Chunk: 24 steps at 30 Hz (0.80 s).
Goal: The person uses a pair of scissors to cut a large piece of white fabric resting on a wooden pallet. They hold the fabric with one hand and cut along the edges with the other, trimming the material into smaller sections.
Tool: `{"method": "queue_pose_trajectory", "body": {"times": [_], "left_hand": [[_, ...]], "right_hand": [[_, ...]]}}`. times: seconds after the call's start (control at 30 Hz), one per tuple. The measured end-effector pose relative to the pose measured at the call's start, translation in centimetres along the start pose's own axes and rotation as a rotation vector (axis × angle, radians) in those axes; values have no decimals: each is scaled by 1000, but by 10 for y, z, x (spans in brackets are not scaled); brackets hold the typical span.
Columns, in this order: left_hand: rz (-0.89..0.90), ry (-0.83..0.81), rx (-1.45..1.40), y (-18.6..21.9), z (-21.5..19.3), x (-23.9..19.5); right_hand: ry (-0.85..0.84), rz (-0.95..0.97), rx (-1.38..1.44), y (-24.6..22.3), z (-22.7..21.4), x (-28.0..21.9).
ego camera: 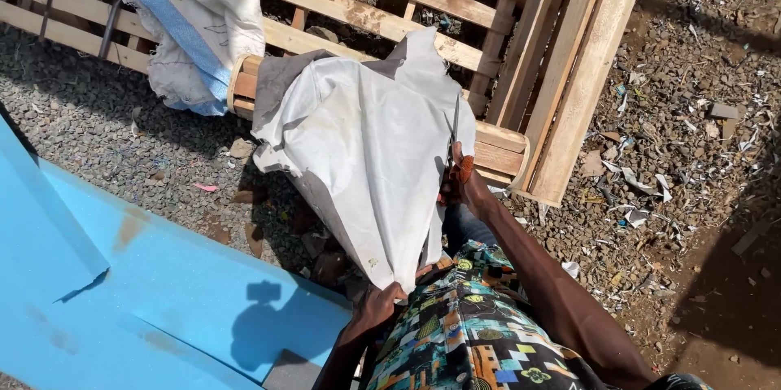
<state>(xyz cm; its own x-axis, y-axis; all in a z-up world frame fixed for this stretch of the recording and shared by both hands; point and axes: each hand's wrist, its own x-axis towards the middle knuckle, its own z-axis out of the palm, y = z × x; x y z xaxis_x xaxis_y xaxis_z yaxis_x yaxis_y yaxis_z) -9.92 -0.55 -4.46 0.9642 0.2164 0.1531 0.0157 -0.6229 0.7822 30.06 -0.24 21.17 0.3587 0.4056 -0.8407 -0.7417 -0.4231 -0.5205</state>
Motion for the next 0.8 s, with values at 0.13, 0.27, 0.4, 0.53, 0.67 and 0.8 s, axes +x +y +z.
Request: {"method": "queue_pose_trajectory", "body": {"times": [0.13,0.27,0.4,0.53,0.67,0.8], "left_hand": [[-9,96,128,9,-4,-12],[-127,105,252,37,-34,-7],[-535,-360,89,102,-88,22],[-661,-343,-221,127,-85,34],[-867,-403,-331,133,-86,41],[-1231,-89,-564,104,-60,33]], "right_hand": [[23,-57,-33,-9,4,-9],[143,-76,52,-5,-4,-4],[-9,0,20,1,-18,18],[-106,-15,-8,-16,-20,12],[93,-36,132,-23,-16,13],[34,-103,88,-19,-20,28]]}}
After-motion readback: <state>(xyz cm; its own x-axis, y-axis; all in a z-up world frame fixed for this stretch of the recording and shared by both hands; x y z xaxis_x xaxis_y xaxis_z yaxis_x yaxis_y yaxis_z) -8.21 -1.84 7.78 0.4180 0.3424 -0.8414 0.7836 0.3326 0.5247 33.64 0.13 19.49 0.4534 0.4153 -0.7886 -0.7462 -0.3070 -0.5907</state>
